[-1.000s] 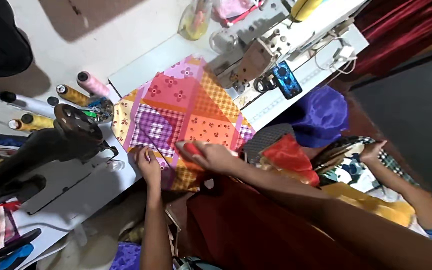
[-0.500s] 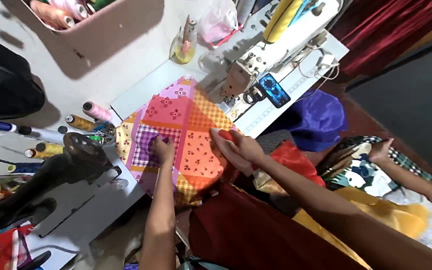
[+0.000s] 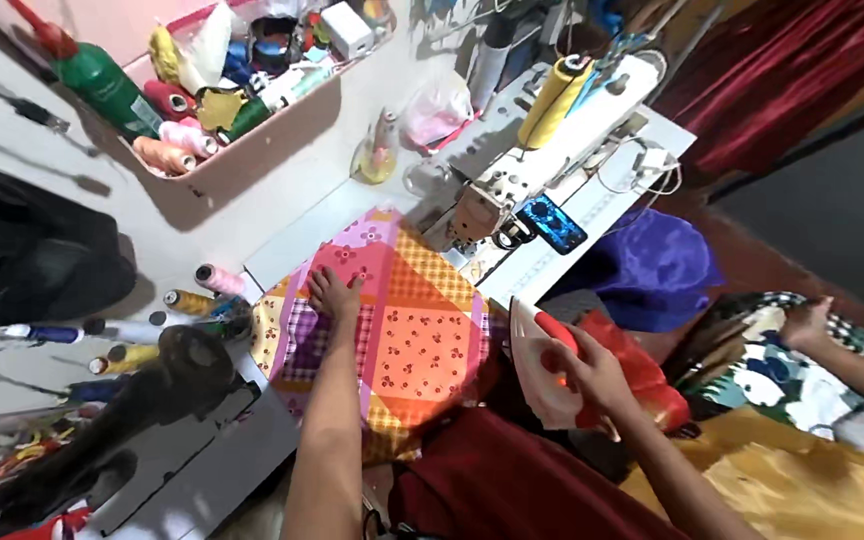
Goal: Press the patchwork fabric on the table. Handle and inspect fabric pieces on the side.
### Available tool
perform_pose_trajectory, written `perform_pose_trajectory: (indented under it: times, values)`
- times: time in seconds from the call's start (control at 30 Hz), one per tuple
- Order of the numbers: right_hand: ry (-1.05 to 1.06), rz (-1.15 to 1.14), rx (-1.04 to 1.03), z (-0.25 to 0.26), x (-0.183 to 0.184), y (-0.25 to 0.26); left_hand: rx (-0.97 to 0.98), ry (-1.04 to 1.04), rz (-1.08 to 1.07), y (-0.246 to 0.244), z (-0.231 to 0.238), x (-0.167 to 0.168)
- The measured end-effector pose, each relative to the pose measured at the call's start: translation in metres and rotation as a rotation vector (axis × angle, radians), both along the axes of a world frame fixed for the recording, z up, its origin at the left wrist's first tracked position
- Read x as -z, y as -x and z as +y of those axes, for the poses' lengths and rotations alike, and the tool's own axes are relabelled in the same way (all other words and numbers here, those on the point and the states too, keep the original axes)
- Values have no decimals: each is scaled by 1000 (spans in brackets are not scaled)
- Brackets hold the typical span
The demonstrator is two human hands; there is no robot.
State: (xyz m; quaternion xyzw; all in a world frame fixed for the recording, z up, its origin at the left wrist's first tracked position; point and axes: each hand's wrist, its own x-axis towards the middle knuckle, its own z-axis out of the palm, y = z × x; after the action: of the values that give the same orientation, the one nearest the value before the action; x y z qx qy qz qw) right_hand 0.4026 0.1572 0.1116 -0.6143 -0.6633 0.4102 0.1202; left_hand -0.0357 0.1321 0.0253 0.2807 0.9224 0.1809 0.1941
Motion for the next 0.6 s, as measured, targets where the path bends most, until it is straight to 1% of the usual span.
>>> perform_pose_trajectory:
  times: [0.07,0.1,0.2,0.3,0.37,0.43,0.53,0.6]
  values:
    - [3,-19,1,-4,-4,-7,104,73,68,1,2,13]
    - [0,-27,4,-5,-4,-12,122,83,84,-3,2,18]
    - [-8,-29,38,-9,-5,-18,147,4,154,-14,-3,29]
    - [-12,-11,43,-10,-6,-16,181,-88,229,-20,-9,31]
    - [-4,-6,27,-8,-7,-12,209,-136,235,-17,-6,23]
    - [-6,-3,4,-7,-8,-9,232,-118,230,-7,2,14]
    - [8,0,-29,-4,-12,-3,223,-109,250,22,18,-8]
    - [8,23,-40,-2,-15,2,201,-141,260,49,34,-27]
